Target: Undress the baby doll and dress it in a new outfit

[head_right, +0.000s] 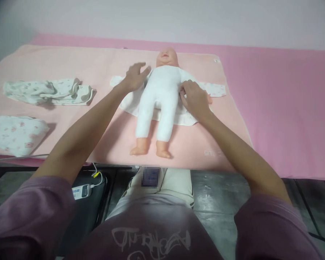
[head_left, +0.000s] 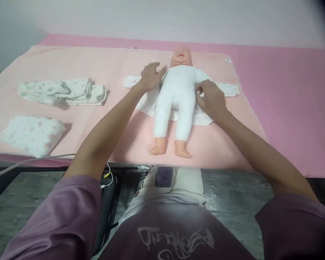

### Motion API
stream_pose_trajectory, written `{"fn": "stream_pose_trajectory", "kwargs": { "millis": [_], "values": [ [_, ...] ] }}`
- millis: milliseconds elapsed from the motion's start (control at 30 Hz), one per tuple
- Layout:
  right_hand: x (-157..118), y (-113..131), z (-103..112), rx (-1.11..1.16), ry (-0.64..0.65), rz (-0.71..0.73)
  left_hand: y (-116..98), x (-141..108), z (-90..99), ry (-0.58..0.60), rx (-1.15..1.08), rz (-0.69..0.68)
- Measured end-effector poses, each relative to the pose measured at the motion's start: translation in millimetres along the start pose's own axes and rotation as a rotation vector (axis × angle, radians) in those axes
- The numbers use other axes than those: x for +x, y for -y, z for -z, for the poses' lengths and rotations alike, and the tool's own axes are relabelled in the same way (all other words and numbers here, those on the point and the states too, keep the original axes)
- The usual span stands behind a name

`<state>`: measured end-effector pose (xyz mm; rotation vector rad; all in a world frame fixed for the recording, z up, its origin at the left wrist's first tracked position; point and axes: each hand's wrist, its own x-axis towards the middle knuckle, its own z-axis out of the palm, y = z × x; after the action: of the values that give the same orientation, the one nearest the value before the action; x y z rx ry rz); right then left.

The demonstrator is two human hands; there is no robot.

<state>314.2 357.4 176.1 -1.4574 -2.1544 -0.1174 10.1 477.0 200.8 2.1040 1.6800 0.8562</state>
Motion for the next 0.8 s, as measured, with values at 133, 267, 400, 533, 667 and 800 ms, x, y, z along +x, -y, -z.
{"fn": "stream_pose_trajectory", "kwargs": {
  "millis": [133,267,400,533,667,800],
  "values": [
    [-9,-7,-10,0.093,0.09,-0.098,-63,-3,-15.4,-0.211,-0.04,-0.442],
    [-2,-12,-15,0.074,0.136,-0.164,-132,3,-58.1,0.225,0.029,-0.697],
    [3,-14,-16,0.081,0.183,-0.233,-160,17,-98.1,0.469,0.226,-0.605],
    [5,-19,-12,0.107,0.189,-0.297,-159,18,-100.1,0.329,0.255,-0.504],
    [8,-27,-7,0.067,0.254,-0.451,-153,10,-81.2,0.236,0.185,-0.451],
    [17,-41,-6,0.031,0.311,-0.465,-147,8,-66.0,0.208,0.176,-0.465]
  ]
}}
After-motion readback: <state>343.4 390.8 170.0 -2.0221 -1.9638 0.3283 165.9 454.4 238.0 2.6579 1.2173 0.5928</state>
